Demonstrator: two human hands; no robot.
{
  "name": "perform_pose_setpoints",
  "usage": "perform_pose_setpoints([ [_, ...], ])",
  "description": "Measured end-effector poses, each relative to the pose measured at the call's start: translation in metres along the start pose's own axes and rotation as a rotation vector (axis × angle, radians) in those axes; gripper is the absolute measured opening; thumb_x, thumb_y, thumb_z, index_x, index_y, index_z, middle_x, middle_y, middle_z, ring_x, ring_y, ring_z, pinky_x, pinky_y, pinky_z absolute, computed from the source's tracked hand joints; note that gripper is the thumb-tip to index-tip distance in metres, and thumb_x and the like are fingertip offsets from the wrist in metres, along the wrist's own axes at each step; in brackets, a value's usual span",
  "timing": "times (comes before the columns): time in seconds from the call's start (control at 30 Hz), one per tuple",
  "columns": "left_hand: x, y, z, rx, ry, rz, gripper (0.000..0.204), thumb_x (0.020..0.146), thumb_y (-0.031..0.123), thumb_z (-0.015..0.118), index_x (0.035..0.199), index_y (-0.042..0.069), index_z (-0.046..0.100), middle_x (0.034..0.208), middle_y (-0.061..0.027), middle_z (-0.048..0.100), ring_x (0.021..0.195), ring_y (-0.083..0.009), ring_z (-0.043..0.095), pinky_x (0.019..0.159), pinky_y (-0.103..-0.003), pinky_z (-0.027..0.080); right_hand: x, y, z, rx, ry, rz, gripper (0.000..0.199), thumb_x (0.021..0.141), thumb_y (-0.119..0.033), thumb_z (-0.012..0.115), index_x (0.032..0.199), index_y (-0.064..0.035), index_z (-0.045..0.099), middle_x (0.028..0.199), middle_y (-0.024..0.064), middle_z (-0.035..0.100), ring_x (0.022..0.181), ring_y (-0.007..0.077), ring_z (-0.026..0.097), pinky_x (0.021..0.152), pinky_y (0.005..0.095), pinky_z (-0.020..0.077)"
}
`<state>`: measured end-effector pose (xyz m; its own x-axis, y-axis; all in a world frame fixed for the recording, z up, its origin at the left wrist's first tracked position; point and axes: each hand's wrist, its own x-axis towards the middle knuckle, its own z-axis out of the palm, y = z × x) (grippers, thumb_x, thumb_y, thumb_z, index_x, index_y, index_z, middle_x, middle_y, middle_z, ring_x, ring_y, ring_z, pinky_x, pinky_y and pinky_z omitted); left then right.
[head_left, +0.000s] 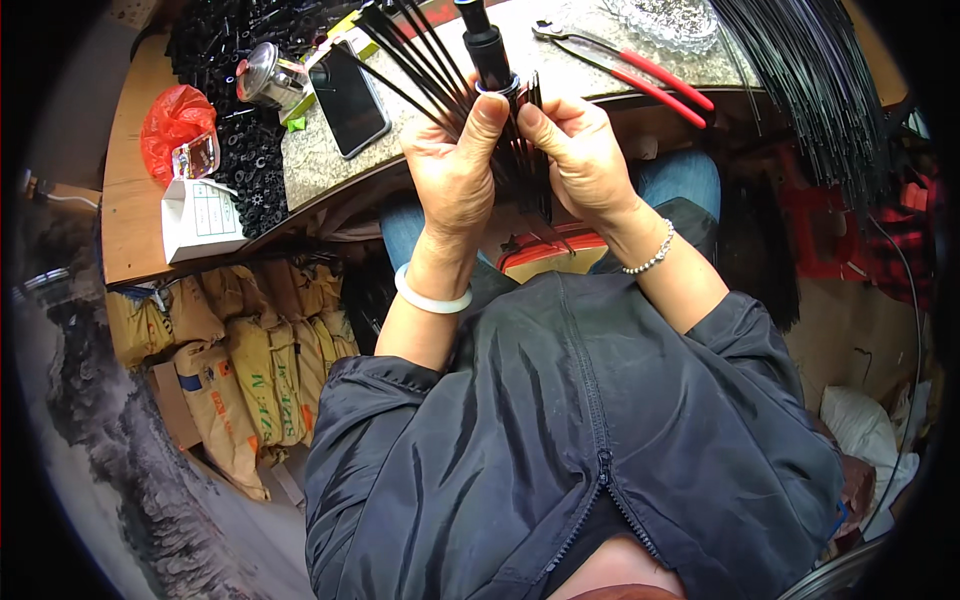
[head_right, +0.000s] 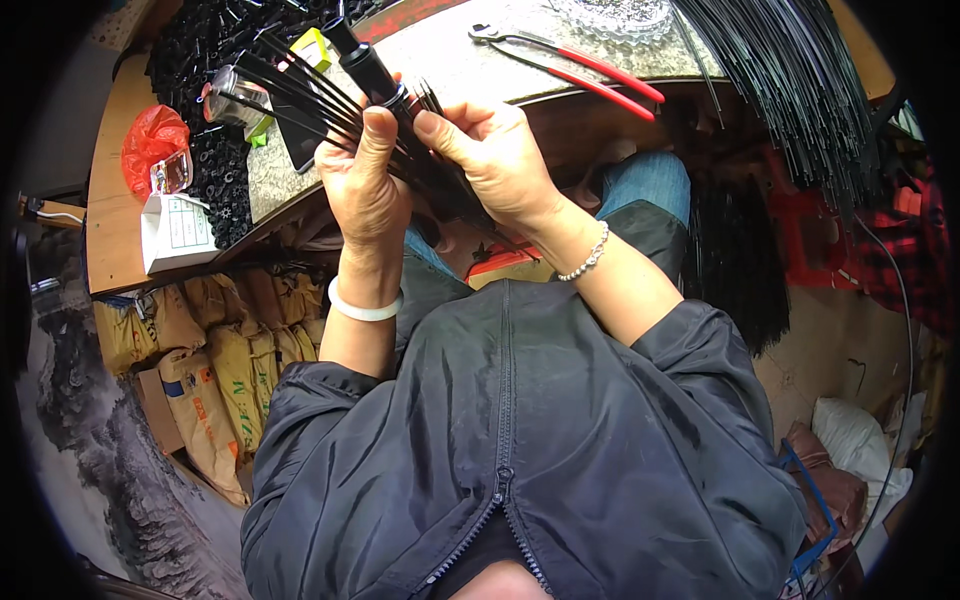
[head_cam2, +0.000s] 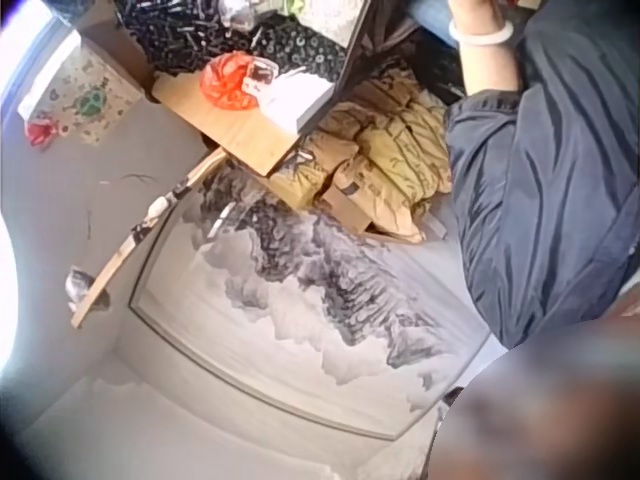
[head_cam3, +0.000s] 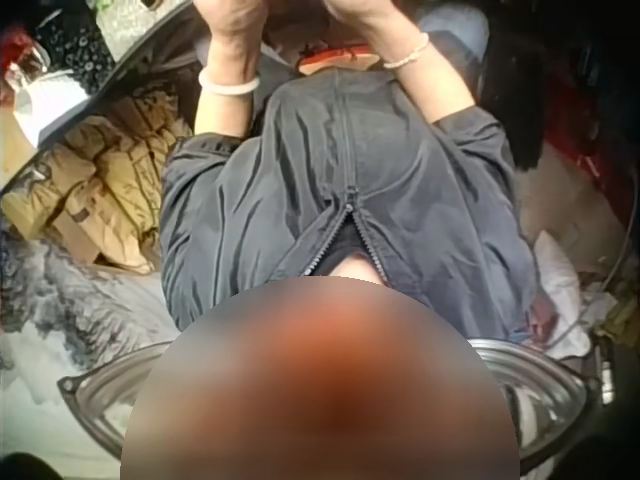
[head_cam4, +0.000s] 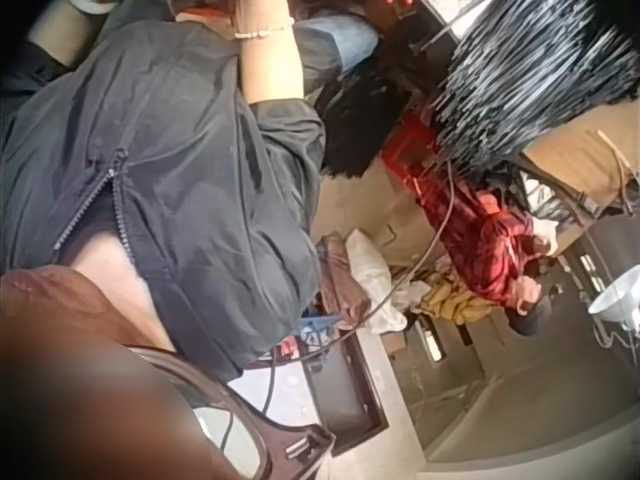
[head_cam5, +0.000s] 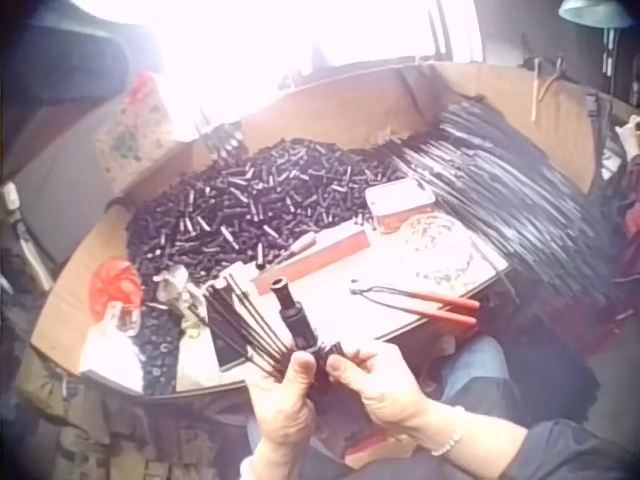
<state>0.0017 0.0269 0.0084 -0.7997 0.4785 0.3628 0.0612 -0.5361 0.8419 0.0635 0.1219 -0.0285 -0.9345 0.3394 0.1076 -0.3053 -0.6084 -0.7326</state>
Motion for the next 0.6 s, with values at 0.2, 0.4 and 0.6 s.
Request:
perform_pose_setpoints([
  [0.2,0.002,0.003,0.002,0.147,0.009,0.04,0.031,0.083,0.012,0.066,0.109,-0.002,0.058,0.097,-0.0053,0.064,0.083,-0.0103,0.058,0.079,-0.023,0.046,0.003,-0.001,0.006,-0.102,0.036,-0.021,0.011,0.085,-0.009,0.062,0.093,-0.0016,0.063,0.085,0.0011,0.064,0.075,0.0056,0.056,0.07,0.0189,0.0444],
  [0.4,0.001,0.0,0.005,0.244,0.137,0.148,0.02,0.081,0.006,0.068,0.098,-0.001,0.062,0.084,-0.004,0.065,0.075,-0.0086,0.059,0.07,-0.021,0.047,0.0,0.004,0.008,-0.072,0.071,-0.143,0.013,0.082,-0.011,0.067,0.088,0.0004,0.065,0.08,0.0019,0.065,0.071,0.0049,0.056,0.066,0.0186,0.0459],
  [0.6,0.002,-0.006,0.003,0.184,0.149,0.142,0.019,0.082,0.008,0.067,0.097,-0.002,0.062,0.084,-0.0052,0.065,0.075,-0.0095,0.06,0.07,-0.021,0.047,0.004,-0.002,0.006,0.015,-0.011,0.004,0.014,0.085,-0.008,0.062,0.097,-0.0001,0.062,0.086,0.0014,0.064,0.076,0.0057,0.057,0.073,0.0191,0.0453],
])
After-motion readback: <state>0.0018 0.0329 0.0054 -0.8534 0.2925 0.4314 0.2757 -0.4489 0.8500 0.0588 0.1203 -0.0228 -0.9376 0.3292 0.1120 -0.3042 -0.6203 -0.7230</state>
